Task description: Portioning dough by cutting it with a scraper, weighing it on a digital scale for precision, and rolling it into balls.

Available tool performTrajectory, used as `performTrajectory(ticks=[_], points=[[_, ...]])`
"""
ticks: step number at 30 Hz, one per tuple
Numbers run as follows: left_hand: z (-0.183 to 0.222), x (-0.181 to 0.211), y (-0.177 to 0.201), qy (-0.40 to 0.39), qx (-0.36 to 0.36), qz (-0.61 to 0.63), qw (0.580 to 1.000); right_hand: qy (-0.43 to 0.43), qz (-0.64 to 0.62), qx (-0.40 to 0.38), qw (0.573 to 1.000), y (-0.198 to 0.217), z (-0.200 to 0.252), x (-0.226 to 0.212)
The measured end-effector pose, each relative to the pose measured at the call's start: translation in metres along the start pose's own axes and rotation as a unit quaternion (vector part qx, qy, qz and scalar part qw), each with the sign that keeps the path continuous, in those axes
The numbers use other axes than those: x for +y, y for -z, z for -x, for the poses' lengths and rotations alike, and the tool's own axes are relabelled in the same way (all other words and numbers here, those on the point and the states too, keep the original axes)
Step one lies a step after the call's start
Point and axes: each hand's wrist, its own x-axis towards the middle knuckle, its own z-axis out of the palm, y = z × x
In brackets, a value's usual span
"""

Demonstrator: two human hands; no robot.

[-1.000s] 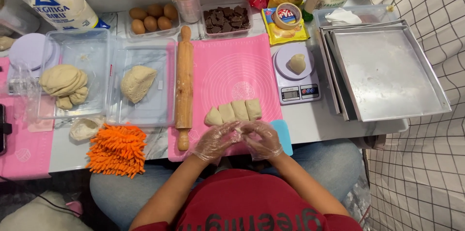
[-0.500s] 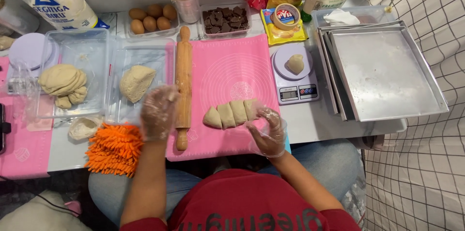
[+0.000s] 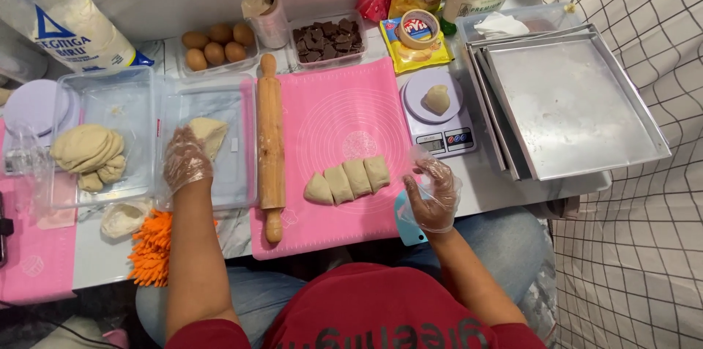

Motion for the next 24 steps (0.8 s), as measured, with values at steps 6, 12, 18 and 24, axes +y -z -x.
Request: performTrajectory(ticks=[6,12,18,24], points=[[0.022,0.014,0.04,-0.019,-0.012,0.008,1.0,-0.039,-0.055,0.027,0.997,0.0,0.008,0.005],[0.09,0.046,0.12,-0.126,0.098,0.078,0.984,-0.187,-0.354,0.021,0.916,0.011,-0.007,-0.008],[0.208,0.152,0.174,-0.333,0.289,0.325,0.837,-0.319,-0.641,0.085,0.693,-0.009,-0.001,0.0],[0.321,0.255,0.163,-0.467,0.092,0.469,0.743,-0.398,-0.667,0.127,0.617,-0.06,0.031,0.02]])
